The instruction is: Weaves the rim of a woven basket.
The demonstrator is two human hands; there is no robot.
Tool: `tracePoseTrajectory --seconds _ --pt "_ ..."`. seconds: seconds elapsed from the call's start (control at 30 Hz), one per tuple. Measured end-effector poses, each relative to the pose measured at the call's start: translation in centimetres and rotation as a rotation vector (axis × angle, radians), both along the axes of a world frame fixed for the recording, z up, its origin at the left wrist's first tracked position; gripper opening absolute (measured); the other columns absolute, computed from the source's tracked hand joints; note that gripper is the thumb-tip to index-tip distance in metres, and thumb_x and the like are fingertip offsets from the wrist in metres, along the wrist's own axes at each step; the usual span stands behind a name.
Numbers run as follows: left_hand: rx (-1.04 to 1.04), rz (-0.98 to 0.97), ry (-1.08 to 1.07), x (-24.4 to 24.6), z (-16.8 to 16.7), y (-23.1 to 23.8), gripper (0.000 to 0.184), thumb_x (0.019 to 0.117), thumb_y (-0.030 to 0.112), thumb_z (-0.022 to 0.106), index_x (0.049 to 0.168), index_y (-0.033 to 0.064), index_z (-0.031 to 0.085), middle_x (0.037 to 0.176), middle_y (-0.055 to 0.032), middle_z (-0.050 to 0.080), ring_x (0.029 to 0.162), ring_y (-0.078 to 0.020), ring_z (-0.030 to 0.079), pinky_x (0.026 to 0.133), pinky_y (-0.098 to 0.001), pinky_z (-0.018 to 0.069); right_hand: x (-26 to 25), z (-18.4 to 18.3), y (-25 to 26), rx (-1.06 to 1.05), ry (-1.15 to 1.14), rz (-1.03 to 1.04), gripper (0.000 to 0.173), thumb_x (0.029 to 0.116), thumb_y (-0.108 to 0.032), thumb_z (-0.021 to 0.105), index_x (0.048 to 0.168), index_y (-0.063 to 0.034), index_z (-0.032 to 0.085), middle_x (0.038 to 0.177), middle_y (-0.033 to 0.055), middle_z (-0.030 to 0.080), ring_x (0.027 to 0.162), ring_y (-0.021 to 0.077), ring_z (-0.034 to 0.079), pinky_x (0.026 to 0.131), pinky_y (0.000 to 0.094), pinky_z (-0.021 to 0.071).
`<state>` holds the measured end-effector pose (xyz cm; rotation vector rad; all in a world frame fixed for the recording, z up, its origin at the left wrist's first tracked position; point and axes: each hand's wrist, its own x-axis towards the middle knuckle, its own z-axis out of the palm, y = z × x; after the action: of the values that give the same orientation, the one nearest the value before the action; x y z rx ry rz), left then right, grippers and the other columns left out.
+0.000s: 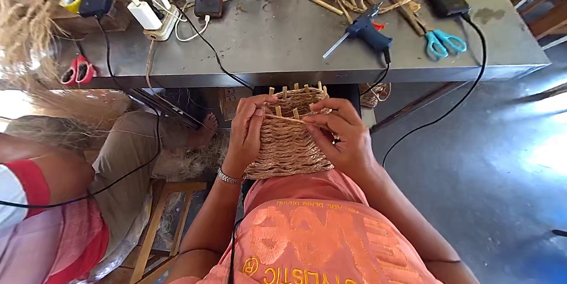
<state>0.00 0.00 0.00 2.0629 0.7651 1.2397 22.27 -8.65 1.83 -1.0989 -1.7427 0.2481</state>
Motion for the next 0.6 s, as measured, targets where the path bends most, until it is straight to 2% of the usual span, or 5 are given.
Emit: tracePoseTrajectory --seconds 0.07,0.23,0.37,0.5,0.6 --pt "-0.007 -0.038 -0.050 0.0 0.0 0.0 0.041 0.1083 0.015 0.026 0.135 0.0003 0.052 0.117 -0.0082 0.067 0.110 -0.0164 0.064 0.097 -0.0355 0.0533 0.1 -0.2 -0.2 0.007 0.011 -0.033 0.017 0.0971 -0.011 0.068 0.110 -0.0017 0.075 0.116 0.0130 0.060 0.079 0.0050 0.060 0.066 0.0165 0.0547" --pt "-0.016 -0.066 -0.127 0.0 -0.3 0.4 0.036 0.1075 0.013 0.029 0.137 0.0013 0.046 0.120 -0.0080 0.064 0.112 -0.0159 0.064 0.098 -0.0361 0.0537 0.3 -0.5 0.0 -0.021 0.020 -0.055 0.017 0.0979 -0.011 0.067 0.111 -0.0017 0.073 0.108 0.0090 0.065 0.082 0.0052 0.063 0.070 0.0171 0.0561" --pt "0.010 -0.082 -0.117 -0.1 0.0 0.1 0.032 0.1034 0.011 0.040 0.131 -0.0008 0.051 0.123 -0.0110 0.063 0.109 -0.0175 0.065 0.094 -0.0356 0.0556 0.1 -0.5 -0.7 -0.049 0.035 -0.027 0.019 0.0976 -0.010 0.066 0.113 -0.0008 0.073 0.108 0.0087 0.065 0.082 0.0050 0.063 0.068 0.0175 0.0567" --pt "0.074 -0.066 -0.124 0.0 -0.2 -0.1 0.026 0.0997 0.010 0.049 0.121 -0.0014 0.059 0.136 -0.0151 0.058 0.120 -0.0217 0.062 0.099 -0.0374 0.0540 -0.4 -0.6 -1.3 -0.066 0.039 0.003 0.019 0.0961 -0.009 0.066 0.113 -0.0017 0.073 0.104 0.0077 0.065 0.079 0.0043 0.061 0.063 0.0170 0.0551" --pt "0.123 -0.055 -0.105 -0.1 -0.6 -0.3 0.023 0.1005 0.009 0.050 0.119 0.0006 0.060 0.133 -0.0135 0.060 0.125 -0.0232 0.058 0.103 -0.0394 0.0510 -0.6 -0.5 -1.4 -0.062 0.025 0.018 0.017 0.0958 -0.009 0.068 0.110 -0.0021 0.073 0.101 0.0065 0.065 0.077 0.0037 0.060 0.062 0.0161 0.0534"
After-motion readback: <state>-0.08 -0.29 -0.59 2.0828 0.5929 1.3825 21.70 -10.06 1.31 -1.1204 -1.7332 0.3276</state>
